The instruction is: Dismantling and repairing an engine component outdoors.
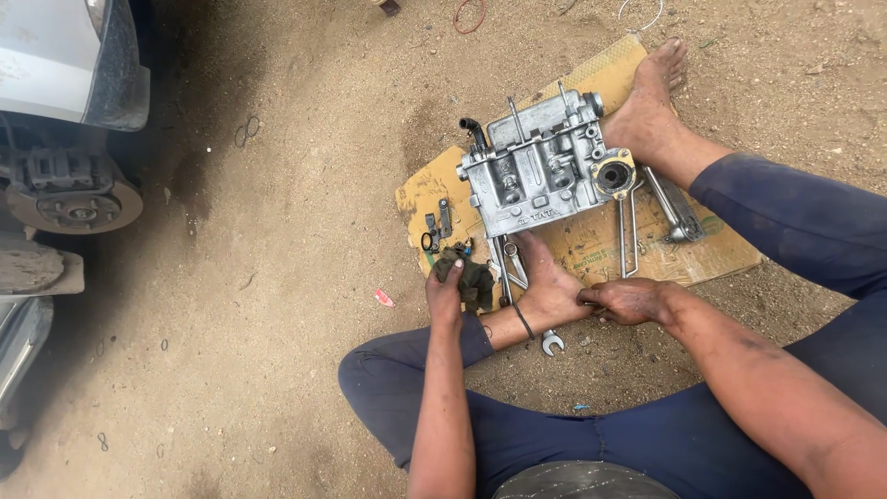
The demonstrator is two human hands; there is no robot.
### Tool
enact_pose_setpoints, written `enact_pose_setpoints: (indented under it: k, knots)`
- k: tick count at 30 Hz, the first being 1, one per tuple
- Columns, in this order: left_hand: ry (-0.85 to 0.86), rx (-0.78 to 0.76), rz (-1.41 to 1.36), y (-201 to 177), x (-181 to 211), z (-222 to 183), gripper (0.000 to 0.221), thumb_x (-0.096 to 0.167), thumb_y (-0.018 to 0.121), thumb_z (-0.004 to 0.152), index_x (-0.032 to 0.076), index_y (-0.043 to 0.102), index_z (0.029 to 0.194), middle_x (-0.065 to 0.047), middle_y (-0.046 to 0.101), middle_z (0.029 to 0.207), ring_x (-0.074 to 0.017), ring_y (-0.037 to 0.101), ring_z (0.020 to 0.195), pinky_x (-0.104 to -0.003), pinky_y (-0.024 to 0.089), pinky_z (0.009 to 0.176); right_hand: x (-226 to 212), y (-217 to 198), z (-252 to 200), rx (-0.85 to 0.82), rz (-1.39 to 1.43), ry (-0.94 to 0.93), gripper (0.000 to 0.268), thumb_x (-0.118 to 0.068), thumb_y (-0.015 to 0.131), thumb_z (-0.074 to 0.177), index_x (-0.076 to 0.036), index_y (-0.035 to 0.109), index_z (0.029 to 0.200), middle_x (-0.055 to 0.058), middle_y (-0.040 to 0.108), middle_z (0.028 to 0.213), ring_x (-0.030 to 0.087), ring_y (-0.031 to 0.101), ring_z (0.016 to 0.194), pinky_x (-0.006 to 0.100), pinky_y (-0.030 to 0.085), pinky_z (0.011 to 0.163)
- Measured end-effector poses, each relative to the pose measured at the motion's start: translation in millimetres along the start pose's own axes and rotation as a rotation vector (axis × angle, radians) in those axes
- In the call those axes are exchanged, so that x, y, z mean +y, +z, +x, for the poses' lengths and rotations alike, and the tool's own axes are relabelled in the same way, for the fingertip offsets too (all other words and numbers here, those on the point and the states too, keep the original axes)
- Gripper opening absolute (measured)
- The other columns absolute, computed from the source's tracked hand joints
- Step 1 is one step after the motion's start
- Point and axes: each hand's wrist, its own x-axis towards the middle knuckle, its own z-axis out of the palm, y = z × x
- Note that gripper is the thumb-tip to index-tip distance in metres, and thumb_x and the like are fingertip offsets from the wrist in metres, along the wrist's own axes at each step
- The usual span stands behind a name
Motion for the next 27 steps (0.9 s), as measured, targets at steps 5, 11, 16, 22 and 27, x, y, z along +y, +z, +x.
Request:
enact_pose_setpoints:
  k: [5, 11, 16, 22, 27]
  knots:
    - [0.095, 0.095, 0.437, -12, -77, 17, 0.035, 0.018, 0.079, 0.084, 0.005, 0.07, 0.115, -0.013, 0.074, 0.112, -0.0268, 0.071, 0.102, -0.038, 0.057, 0.091, 4, 9, -2, 0.022, 0.006, -0.002, 0.061, -0.021, 0.068, 0.094, -0.017, 0.042, 0.15, 0.016, 0.073, 0.114, 0.033, 0.072, 0.105, 0.046, 0.057, 0.092]
    - [0.036, -0.043, 1.262, 11, -37, -12, 0.069, 0.036, 0.086, 0.078, 0.012, 0.062, 0.138, -0.02, 0.059, 0.137, -0.0438, 0.054, 0.126, -0.055, 0.044, 0.101, 8, 2, -2, 0.068, 0.032, -0.038, 0.056, -0.023, 0.068, 0.093, -0.015, 0.049, 0.145, 0.014, 0.074, 0.119, 0.032, 0.073, 0.107, 0.044, 0.057, 0.094]
    - [0.34, 0.06, 1.009, 12, -32, -6, 0.058, 0.037, 0.078, 0.093, 0.007, 0.061, 0.14, -0.022, 0.065, 0.132, -0.0397, 0.06, 0.122, -0.048, 0.048, 0.102, 18, -23, -17, 0.178, 0.106, 0.045, 0.045, -0.034, 0.065, 0.095, -0.013, 0.06, 0.135, 0.013, 0.071, 0.126, 0.03, 0.071, 0.111, 0.041, 0.056, 0.099]
    - [0.134, -0.042, 0.517, 28, -26, -11, 0.048, 0.031, 0.066, 0.099, 0.01, 0.058, 0.142, -0.014, 0.075, 0.122, -0.0214, 0.073, 0.102, -0.032, 0.058, 0.087, 50, -40, -36, 0.573, 0.181, 0.194, 0.05, -0.04, 0.062, 0.096, -0.009, 0.062, 0.135, 0.017, 0.071, 0.127, 0.032, 0.069, 0.116, 0.043, 0.055, 0.102]
    - [0.199, -0.23, 0.622, 42, -33, -30, 0.045, 0.033, 0.071, 0.097, 0.007, 0.066, 0.133, -0.013, 0.076, 0.118, -0.0195, 0.074, 0.1, -0.033, 0.059, 0.087, 47, -36, -40, 0.492, 0.227, 0.39, 0.054, -0.041, 0.062, 0.097, -0.013, 0.057, 0.143, 0.017, 0.074, 0.126, 0.031, 0.071, 0.116, 0.043, 0.055, 0.104]
